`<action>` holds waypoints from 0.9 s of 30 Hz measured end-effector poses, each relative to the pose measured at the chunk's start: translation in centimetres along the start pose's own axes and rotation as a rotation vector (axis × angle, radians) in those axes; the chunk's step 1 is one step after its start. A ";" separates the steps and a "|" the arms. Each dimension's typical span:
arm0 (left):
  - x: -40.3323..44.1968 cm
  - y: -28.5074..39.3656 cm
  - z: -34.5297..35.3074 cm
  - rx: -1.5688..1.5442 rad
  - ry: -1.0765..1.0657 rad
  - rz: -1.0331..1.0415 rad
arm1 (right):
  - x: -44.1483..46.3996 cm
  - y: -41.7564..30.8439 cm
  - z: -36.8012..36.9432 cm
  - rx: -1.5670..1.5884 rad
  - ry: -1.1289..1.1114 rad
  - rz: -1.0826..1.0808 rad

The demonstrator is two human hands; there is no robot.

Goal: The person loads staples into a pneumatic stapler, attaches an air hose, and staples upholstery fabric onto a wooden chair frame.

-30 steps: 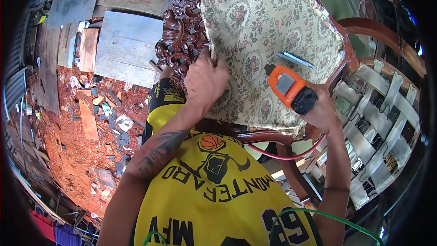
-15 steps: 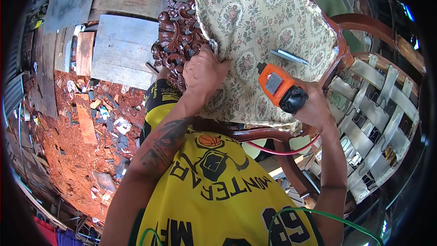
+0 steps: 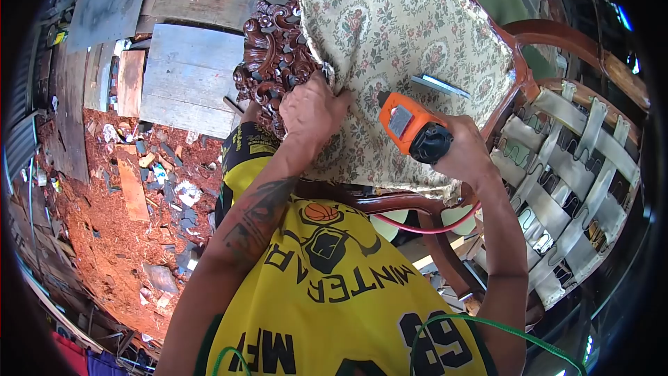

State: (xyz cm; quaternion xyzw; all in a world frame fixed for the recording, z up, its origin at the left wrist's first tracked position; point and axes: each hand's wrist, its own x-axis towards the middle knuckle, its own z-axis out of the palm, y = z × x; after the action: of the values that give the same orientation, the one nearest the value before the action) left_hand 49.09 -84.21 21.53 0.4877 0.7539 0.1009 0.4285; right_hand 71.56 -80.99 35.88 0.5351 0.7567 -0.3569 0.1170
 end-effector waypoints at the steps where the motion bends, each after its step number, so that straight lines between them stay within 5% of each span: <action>1: -0.1 -0.3 0.1 -0.003 -0.001 -0.004 | 0.2 -0.3 0.0 -0.002 -0.005 0.000; 3: 0.0 -0.9 0.4 -0.024 0.035 0.027 | 1.1 -1.3 0.1 -0.053 0.086 -0.170; 9: -0.4 -1.0 -0.6 -0.046 0.006 -0.010 | 3.4 -1.4 1.1 -0.019 0.056 -0.241; 27: -0.7 -1.2 -0.8 -0.016 -0.001 0.000 | 4.6 -2.2 1.6 0.024 -0.033 -0.176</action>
State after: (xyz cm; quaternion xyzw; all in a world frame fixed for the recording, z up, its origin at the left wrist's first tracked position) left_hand 47.76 -85.18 21.70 0.4843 0.7528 0.1065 0.4329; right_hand 67.47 -79.12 33.04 0.4618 0.7945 -0.3837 0.0911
